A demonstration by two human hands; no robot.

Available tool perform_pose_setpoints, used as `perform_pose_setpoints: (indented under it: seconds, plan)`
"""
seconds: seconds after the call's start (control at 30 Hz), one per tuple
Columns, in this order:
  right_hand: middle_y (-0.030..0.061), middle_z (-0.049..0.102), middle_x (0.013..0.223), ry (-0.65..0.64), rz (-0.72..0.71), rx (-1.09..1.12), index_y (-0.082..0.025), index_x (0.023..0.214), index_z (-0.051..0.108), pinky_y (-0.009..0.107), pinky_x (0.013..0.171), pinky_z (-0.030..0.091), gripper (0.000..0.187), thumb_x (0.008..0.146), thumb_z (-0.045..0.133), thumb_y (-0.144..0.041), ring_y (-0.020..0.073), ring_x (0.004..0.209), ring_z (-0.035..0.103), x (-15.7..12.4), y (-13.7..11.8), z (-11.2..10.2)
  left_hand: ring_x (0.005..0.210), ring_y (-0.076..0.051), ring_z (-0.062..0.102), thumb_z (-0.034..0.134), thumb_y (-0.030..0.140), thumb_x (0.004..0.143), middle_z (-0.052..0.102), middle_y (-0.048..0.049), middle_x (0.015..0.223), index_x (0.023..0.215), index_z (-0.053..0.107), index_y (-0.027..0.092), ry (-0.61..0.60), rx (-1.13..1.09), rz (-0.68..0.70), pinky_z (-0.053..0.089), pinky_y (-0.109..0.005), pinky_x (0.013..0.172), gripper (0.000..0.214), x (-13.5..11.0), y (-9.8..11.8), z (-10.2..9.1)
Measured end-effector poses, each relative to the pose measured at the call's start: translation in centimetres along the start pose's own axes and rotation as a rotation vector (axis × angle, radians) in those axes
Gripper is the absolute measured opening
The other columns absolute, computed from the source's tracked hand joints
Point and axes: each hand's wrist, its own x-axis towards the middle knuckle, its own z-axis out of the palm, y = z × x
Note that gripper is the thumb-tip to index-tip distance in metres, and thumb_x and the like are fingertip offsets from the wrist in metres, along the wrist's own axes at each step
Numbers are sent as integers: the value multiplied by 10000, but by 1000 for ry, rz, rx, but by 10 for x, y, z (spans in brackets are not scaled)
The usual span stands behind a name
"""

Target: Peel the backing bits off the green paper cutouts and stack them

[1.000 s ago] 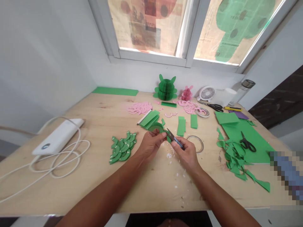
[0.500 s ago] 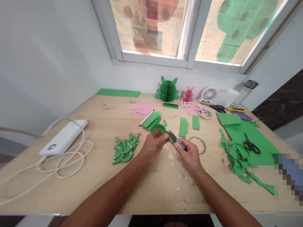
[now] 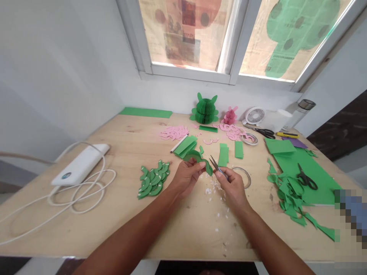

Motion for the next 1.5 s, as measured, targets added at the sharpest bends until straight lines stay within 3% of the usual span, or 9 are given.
perform_pose_setpoints:
  seconds: [0.27, 0.9, 1.1, 1.3, 1.5]
  plan:
    - [18, 573, 670, -78, -16, -41, -157, 839, 684, 239, 518, 341, 322, 737, 592, -449, 149, 617, 480, -1, -2, 1, 726, -147, 633, 804, 110, 509, 692, 1, 732, 591, 597, 161, 30, -29, 13, 470, -266, 679, 229, -2, 1, 1]
    - [1, 500, 597, -54, -52, -73, -159, 759, 684, 218, 461, 312, 278, 727, 602, -423, 119, 550, 405, -2, -6, 1, 714, -136, 628, 803, 98, 511, 680, 5, 690, 569, 601, 161, 58, -15, -7, 478, -280, 736, 219, -2, 1, -1]
    - [-7, 486, 581, -38, -38, -71, -156, 741, 678, 217, 454, 298, 262, 716, 614, -409, 111, 530, 385, -3, -9, 2, 700, -121, 620, 812, 106, 501, 681, 7, 692, 595, 624, 155, 67, -11, -7, 477, -248, 690, 216, -3, 2, 1]
    - [-21, 448, 552, -35, -28, -61, -158, 696, 661, 223, 464, 281, 287, 714, 614, -441, 105, 515, 359, -2, -7, 2, 743, -136, 629, 797, 104, 532, 691, 4, 738, 635, 643, 163, 36, 16, 8, 479, -277, 753, 195, -3, 1, -2]
    - [-47, 389, 519, -15, 30, 97, -146, 736, 639, 215, 442, 225, 307, 726, 615, -451, 76, 471, 284, -2, -5, 3, 780, -187, 642, 786, 150, 566, 697, -24, 736, 720, 662, 163, -16, 58, 10, 479, -308, 731, 199, 0, 1, -2]
